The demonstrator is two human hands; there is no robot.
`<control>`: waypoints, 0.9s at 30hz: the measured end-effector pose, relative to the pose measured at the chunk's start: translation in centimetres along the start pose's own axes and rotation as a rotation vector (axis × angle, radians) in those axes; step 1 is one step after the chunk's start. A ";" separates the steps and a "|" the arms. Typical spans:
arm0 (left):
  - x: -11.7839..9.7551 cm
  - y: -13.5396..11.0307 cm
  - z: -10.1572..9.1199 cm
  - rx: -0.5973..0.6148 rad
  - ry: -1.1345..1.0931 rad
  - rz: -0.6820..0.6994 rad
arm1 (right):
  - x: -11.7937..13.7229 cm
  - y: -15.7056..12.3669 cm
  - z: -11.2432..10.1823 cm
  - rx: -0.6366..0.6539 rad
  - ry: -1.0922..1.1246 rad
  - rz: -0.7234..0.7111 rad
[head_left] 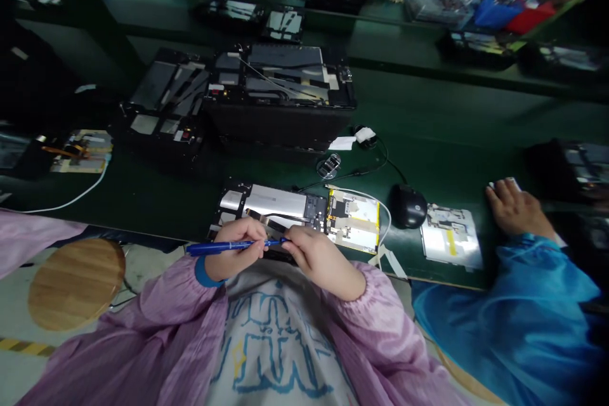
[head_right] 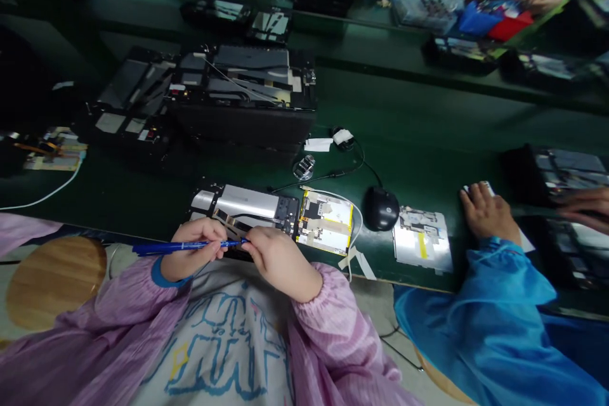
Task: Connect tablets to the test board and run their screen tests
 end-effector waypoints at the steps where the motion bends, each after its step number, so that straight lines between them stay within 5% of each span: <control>1: 0.1 -0.2 0.1 0.015 -0.016 -0.009 | 0.3 0.0 0.2 0.022 0.021 -0.028; 8: 0.6 -1.0 1.3 0.136 -0.033 -0.046 | 1.2 -0.4 1.0 0.134 0.187 -0.047; 11: 0.1 -0.7 0.7 0.193 0.030 -0.009 | 0.5 -0.9 0.6 0.068 0.190 0.001; 13: 0.2 -0.3 -1.6 0.082 0.072 -0.031 | -1.5 -1.5 -0.7 -0.117 0.085 0.118; 16: 1.0 -0.8 -7.6 -0.281 0.234 -0.067 | -5.5 -3.4 -2.2 -0.401 -0.233 0.410; 19: 3.0 -2.2 -11.2 -0.477 0.300 -0.157 | -7.9 -4.6 -1.3 -0.454 -0.429 0.536; 23: 6.1 -3.9 -11.3 -0.518 0.130 -0.285 | -9.5 -4.6 1.0 -0.430 -0.379 0.584; 27: 6.4 -4.9 -10.5 -0.525 0.039 -0.255 | -10.7 -4.4 1.9 -0.492 -0.254 0.629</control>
Point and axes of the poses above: each hand's wrist, its own y-axis towards the middle knuckle, its own z-axis out of the palm, x = y × z, the point moved 8 cm from there along y, towards the middle knuckle, and after that the axes turned 13 degrees about z, right-handed, at the moved point
